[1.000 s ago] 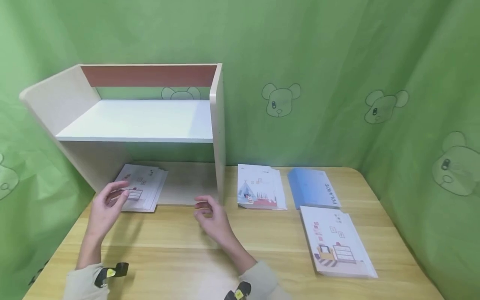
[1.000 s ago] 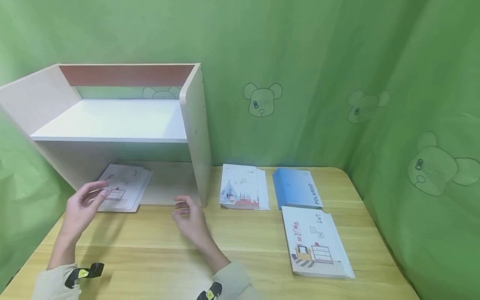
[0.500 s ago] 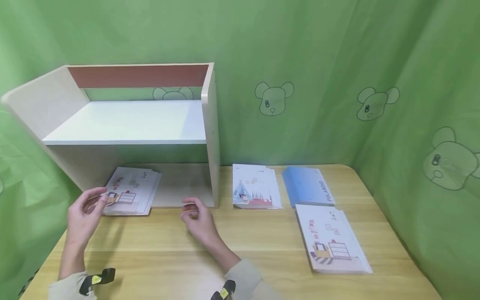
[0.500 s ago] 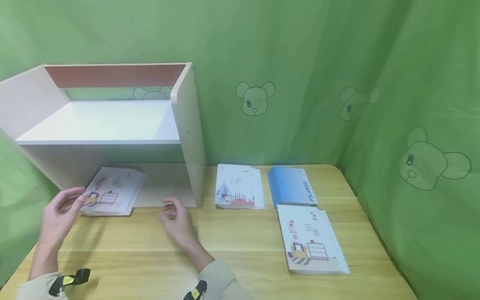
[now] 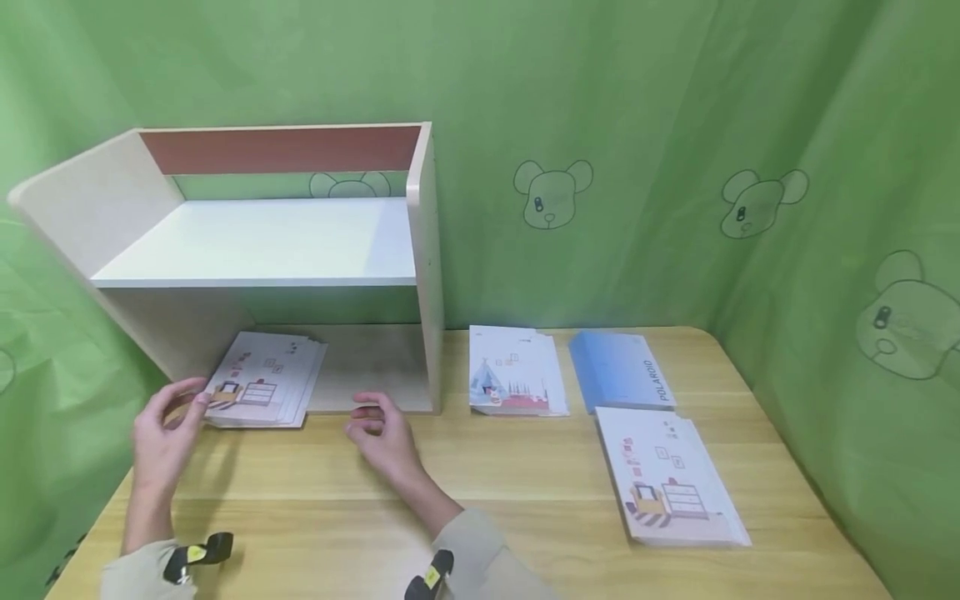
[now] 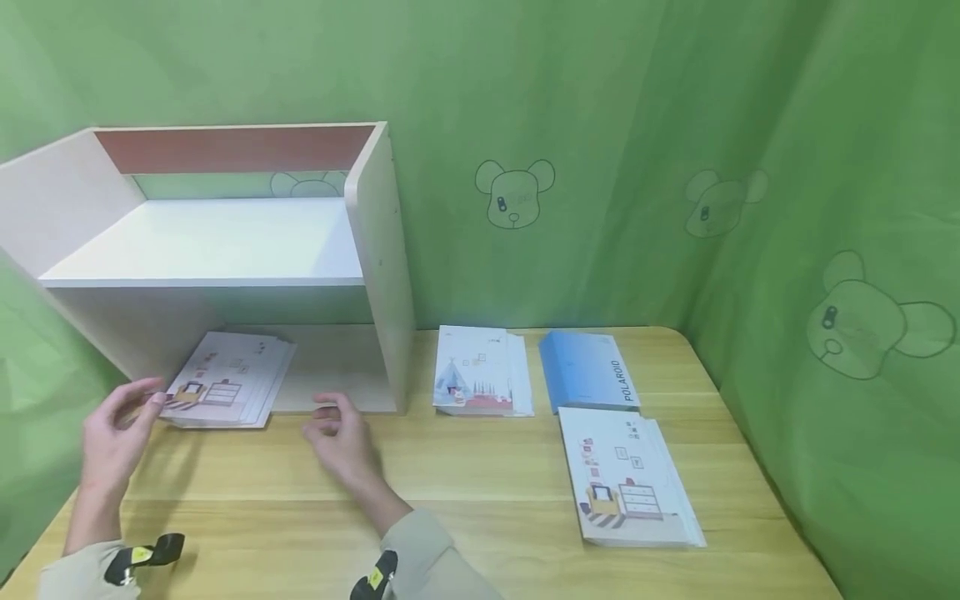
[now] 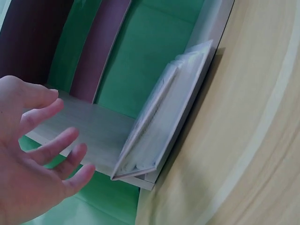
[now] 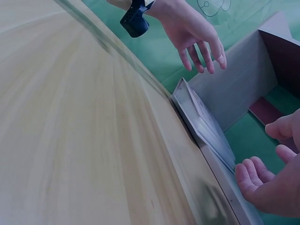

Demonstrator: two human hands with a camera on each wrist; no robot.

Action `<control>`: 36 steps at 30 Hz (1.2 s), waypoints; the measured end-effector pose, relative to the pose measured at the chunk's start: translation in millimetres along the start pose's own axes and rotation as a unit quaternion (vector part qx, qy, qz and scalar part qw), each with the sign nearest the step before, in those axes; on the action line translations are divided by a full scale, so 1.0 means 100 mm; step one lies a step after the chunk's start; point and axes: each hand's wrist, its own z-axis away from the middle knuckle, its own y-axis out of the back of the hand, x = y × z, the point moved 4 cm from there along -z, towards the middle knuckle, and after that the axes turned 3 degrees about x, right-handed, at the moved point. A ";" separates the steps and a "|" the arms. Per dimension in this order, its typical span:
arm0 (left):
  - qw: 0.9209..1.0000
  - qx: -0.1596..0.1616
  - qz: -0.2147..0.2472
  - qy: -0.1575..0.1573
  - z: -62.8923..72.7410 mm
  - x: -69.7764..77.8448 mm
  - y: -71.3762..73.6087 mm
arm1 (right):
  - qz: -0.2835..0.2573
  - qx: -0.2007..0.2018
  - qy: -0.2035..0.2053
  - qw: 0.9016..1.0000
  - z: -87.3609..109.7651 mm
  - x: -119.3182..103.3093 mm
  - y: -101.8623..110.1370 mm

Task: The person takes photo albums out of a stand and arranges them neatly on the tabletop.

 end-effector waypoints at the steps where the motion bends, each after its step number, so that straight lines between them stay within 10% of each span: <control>1: 1.000 0.002 -0.001 0.009 0.00 -0.02 0.00 | -0.001 0.002 -0.003 1.000 -0.01 0.01 -0.01; 23: 0.989 -0.033 -0.043 0.140 0.01 -0.38 0.04 | 0.017 0.030 -0.057 0.998 -0.02 0.23 -0.32; 36: 0.990 -0.056 0.023 0.131 -0.08 -0.45 0.04 | 0.029 0.053 -0.068 0.996 -0.07 0.22 -0.50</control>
